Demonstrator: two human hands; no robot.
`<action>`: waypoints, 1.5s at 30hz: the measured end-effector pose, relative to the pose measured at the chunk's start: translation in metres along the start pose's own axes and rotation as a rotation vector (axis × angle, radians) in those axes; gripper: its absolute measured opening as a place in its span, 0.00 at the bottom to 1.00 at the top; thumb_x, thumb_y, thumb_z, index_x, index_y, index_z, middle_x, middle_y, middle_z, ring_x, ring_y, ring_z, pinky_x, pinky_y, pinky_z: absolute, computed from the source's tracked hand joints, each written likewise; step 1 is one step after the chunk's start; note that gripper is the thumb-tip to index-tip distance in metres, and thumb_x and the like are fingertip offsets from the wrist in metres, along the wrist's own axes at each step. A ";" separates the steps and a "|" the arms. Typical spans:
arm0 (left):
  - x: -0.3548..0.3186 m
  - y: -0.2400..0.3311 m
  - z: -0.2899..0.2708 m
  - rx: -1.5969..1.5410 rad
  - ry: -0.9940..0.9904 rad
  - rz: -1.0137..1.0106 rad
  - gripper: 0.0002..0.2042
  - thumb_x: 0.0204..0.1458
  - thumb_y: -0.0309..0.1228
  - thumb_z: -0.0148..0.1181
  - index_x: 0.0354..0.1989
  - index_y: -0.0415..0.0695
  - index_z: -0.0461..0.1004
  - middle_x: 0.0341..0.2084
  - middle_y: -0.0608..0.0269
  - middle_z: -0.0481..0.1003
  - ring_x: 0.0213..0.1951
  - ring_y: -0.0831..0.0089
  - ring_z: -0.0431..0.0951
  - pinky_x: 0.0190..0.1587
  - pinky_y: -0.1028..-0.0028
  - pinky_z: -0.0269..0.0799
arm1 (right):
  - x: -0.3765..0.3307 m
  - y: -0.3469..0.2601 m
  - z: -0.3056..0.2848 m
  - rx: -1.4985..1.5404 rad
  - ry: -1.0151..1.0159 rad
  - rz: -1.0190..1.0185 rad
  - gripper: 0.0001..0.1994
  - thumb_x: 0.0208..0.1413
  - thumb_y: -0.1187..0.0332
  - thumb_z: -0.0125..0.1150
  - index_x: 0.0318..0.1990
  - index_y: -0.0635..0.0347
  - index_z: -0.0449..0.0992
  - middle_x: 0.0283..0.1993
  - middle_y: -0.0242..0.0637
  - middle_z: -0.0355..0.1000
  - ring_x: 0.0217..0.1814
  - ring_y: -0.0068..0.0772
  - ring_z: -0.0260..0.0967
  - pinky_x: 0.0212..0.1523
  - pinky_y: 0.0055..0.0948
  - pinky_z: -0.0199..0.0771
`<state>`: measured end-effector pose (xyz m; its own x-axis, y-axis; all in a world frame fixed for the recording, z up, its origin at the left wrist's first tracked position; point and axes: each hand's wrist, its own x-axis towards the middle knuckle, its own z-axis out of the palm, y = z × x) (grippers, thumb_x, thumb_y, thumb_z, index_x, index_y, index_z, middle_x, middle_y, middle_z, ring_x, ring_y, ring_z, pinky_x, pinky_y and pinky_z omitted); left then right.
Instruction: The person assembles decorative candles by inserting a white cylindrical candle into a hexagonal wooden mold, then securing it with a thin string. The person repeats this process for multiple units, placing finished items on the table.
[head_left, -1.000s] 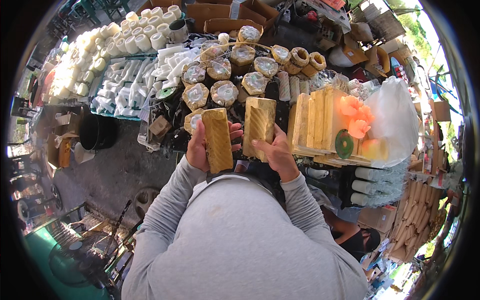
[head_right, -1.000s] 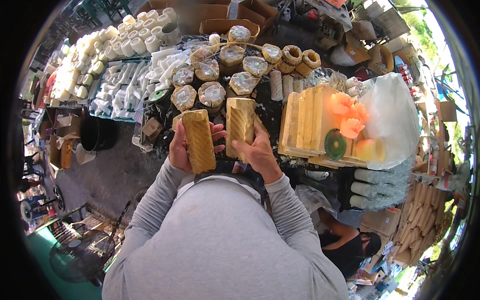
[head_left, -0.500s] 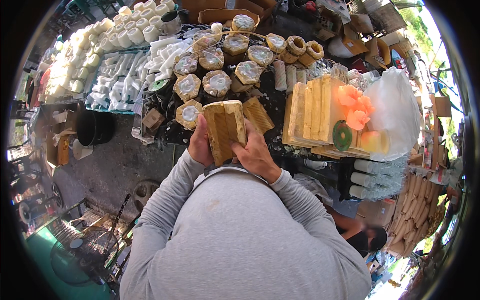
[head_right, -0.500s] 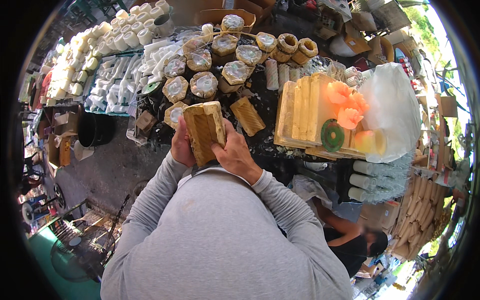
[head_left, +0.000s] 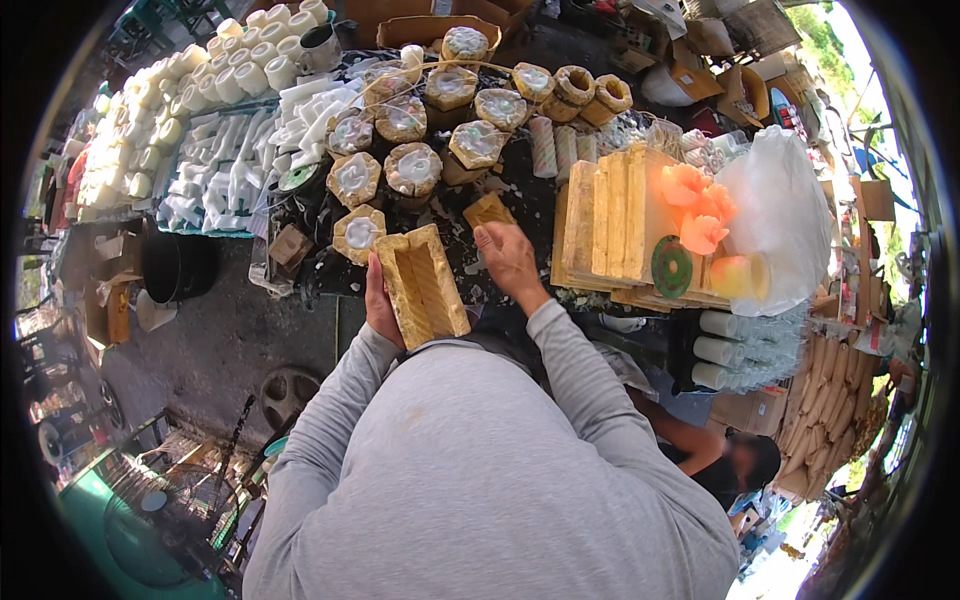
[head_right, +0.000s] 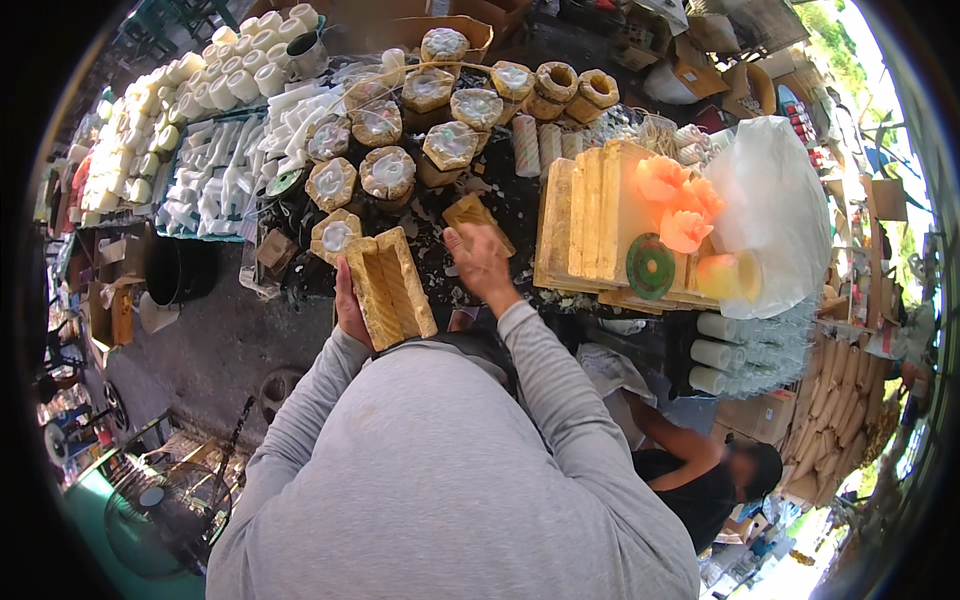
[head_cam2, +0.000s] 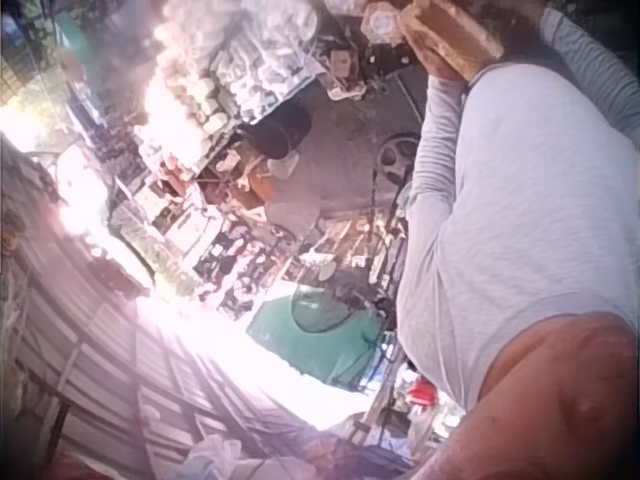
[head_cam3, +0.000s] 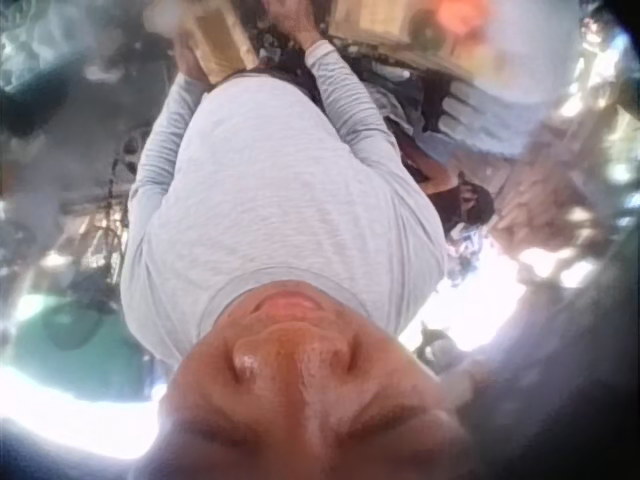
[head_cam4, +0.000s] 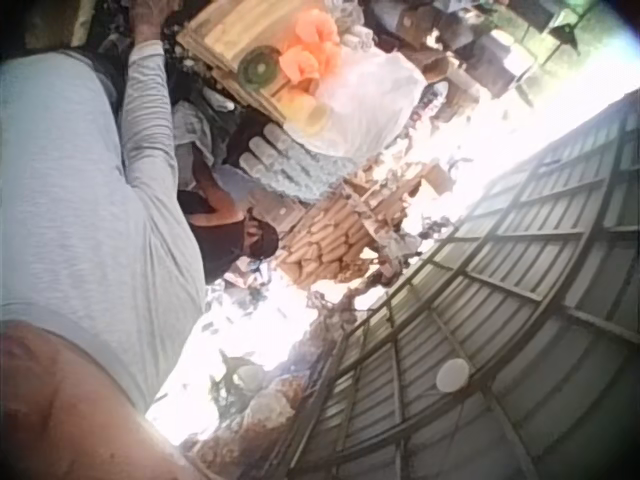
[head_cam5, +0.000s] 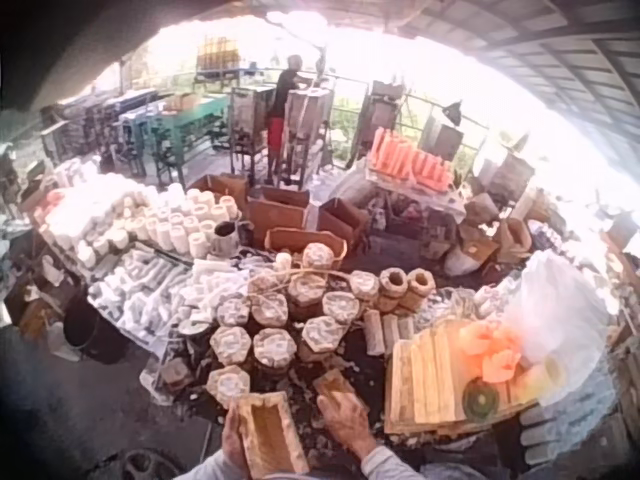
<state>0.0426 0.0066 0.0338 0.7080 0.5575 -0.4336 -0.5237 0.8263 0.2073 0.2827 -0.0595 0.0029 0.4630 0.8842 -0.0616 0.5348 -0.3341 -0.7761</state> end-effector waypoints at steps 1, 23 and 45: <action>-0.003 0.000 -0.003 0.019 -0.012 -0.001 0.39 0.64 0.70 0.49 0.68 0.48 0.72 0.57 0.56 0.81 0.54 0.55 0.83 0.60 0.52 0.79 | 0.004 0.018 0.001 -0.343 0.067 0.044 0.31 0.59 0.46 0.72 0.56 0.67 0.77 0.57 0.56 0.75 0.58 0.60 0.74 0.62 0.49 0.73; -0.019 -0.011 -0.042 0.347 -0.003 0.290 0.39 0.69 0.66 0.44 0.76 0.47 0.60 0.67 0.55 0.72 0.65 0.58 0.75 0.67 0.54 0.73 | -0.067 -0.012 -0.074 1.367 -0.387 0.363 0.39 0.52 0.77 0.61 0.74 0.67 0.58 0.63 0.55 0.71 0.64 0.61 0.76 0.64 0.58 0.81; 0.007 -0.031 -0.006 0.706 -0.137 0.659 0.44 0.62 0.56 0.68 0.75 0.42 0.53 0.65 0.53 0.70 0.66 0.63 0.72 0.67 0.61 0.70 | -0.038 -0.117 -0.024 0.450 -0.467 -0.015 0.62 0.52 0.41 0.79 0.81 0.69 0.45 0.76 0.56 0.62 0.81 0.51 0.58 0.79 0.42 0.59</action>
<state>0.0613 -0.0155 0.0191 0.4474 0.8927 0.0541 -0.4613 0.1785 0.8691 0.2195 -0.0620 0.1112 0.0474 0.9705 -0.2364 0.1431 -0.2408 -0.9600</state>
